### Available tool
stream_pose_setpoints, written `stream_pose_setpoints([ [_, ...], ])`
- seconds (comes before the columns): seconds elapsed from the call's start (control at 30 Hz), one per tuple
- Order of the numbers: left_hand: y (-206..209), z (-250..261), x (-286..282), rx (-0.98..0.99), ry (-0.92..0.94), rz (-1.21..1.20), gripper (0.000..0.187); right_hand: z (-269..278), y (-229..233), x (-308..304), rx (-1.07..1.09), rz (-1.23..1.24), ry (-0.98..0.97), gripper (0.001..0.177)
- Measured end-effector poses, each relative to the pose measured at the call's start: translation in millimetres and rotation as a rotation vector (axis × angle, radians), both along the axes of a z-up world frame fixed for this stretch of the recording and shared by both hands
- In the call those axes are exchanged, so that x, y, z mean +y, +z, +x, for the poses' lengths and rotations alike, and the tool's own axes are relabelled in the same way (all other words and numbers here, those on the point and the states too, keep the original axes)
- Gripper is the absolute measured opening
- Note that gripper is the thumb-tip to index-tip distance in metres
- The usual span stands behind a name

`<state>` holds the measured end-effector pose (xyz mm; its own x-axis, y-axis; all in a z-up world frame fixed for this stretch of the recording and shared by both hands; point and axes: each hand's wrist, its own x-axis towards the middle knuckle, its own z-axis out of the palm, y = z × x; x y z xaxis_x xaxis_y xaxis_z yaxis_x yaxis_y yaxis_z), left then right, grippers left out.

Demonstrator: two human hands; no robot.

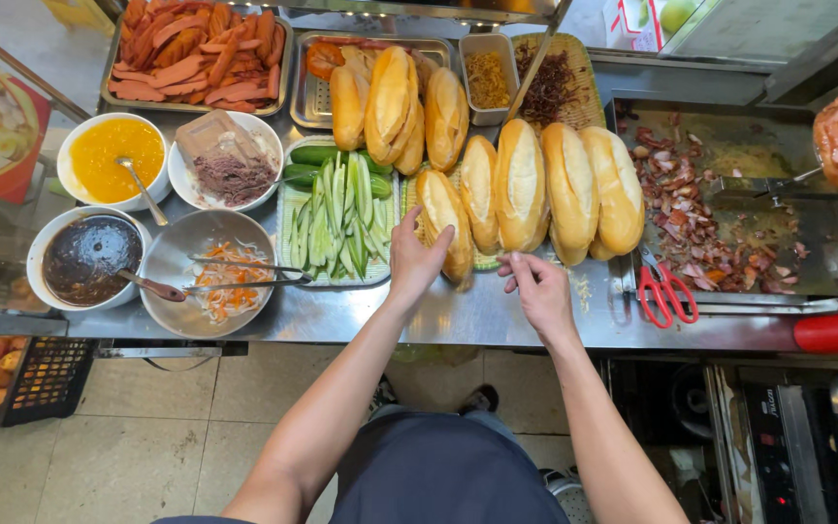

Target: The person assembles multiple baguette sandwiches at a food stall. They slice the bread, add fillings including sliced meats, pickled vegetables, and sauces, then wrap each sandwich in paper and place it into a plastic bag for delivery.

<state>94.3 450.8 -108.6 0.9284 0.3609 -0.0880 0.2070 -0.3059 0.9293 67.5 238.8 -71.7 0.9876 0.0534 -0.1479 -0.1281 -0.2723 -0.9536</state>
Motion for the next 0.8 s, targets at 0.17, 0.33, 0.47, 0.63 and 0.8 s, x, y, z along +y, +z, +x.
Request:
stream_pose_setpoints([
  [0.17, 0.5, 17.5, -16.2, 0.008, 0.019, 0.074, 0.103, 12.9, 13.5, 17.5, 0.084, 0.01, 0.137, 0.038],
  [0.33, 9.5, 16.5, -8.4, 0.147, 0.046, -0.038, 0.106, 20.0, 25.7, 18.5, 0.1, -0.019, 0.289, 0.036],
  [0.47, 29.0, -1.2, 5.3, -0.004, -0.061, -0.435, 0.099, 33.2, 40.1, 15.1, 0.067, 0.047, 0.322, 0.037],
  [0.63, 69.4, -4.3, -6.8, -0.096, -0.142, -0.648, 0.098, 44.5, 52.9, 13.2, -0.054, 0.144, 0.22, 0.037],
  [0.8, 102.0, 20.8, -45.7, -0.159, -0.215, -0.444, 0.097, 49.8, 56.6, -14.8, -0.166, 0.204, -0.025, 0.035],
])
